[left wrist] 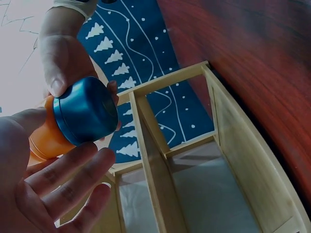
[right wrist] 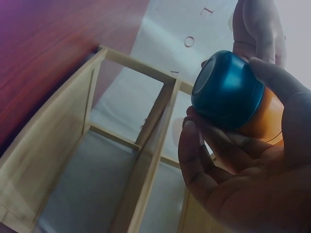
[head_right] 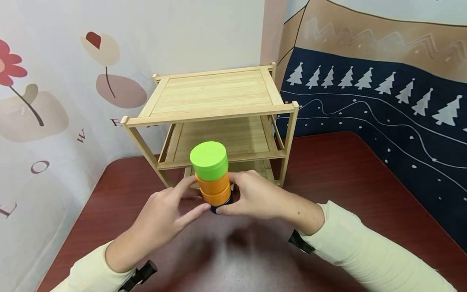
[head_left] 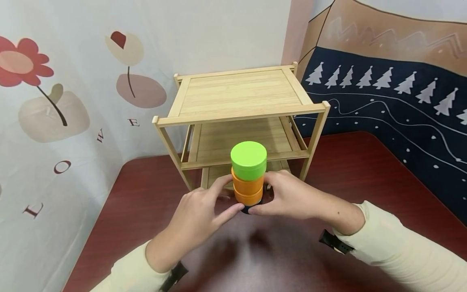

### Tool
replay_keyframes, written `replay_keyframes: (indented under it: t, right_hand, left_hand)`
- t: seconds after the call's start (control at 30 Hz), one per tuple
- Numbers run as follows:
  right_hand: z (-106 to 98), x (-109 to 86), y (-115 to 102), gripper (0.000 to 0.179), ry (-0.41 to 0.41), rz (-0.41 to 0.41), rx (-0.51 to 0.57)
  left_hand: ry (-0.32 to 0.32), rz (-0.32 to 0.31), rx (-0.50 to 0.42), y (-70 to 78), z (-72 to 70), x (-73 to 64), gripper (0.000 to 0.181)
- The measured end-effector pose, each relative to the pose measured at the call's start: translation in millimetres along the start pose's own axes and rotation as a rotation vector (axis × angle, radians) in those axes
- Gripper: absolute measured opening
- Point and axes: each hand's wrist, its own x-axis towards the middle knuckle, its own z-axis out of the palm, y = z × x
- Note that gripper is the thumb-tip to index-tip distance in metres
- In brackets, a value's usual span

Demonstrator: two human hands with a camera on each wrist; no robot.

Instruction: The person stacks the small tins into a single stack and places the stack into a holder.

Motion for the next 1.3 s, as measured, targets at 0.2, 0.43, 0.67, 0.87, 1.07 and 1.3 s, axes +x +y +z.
replay_keyframes:
  t: [0.2,0.43,0.67,0.87,1.07,1.3]
  right_hand:
    - [-7.4,0.7,-8.2,0.049,-0.012,0.011,-0.010]
    - [-15.7,3.9,-14.1,0.049,-0.009,0.015,-0.050]
    - [-23.2,6.9,-18.8,0.049,0.002,0.027,-0.038]
    - [-31.6,10.2,-25.1,0.049,0.001,0.035,-0.059]
    - [-40.4,14.2,-33.1,0.048,-0.016,0.063,-0.067]
    - [-49.9,17.6,-38.6,0.048,-0.006,0.063,-0.081]
  left_hand:
    - [0.034,0.028,0.005,0.8,-4.9,3.3,0.062]
    - [0.038,0.048,0.004,0.5,-12.7,9.5,0.062]
    - [0.005,0.067,0.008,0.2,-23.1,20.9,0.060]
    - [-0.018,0.087,-0.033,-1.5,-30.7,28.4,0.060]
    - [-0.008,0.115,-0.102,-7.4,-34.7,35.4,0.060]
    - [-0.040,0.116,-0.149,-10.2,-40.5,44.0,0.058]
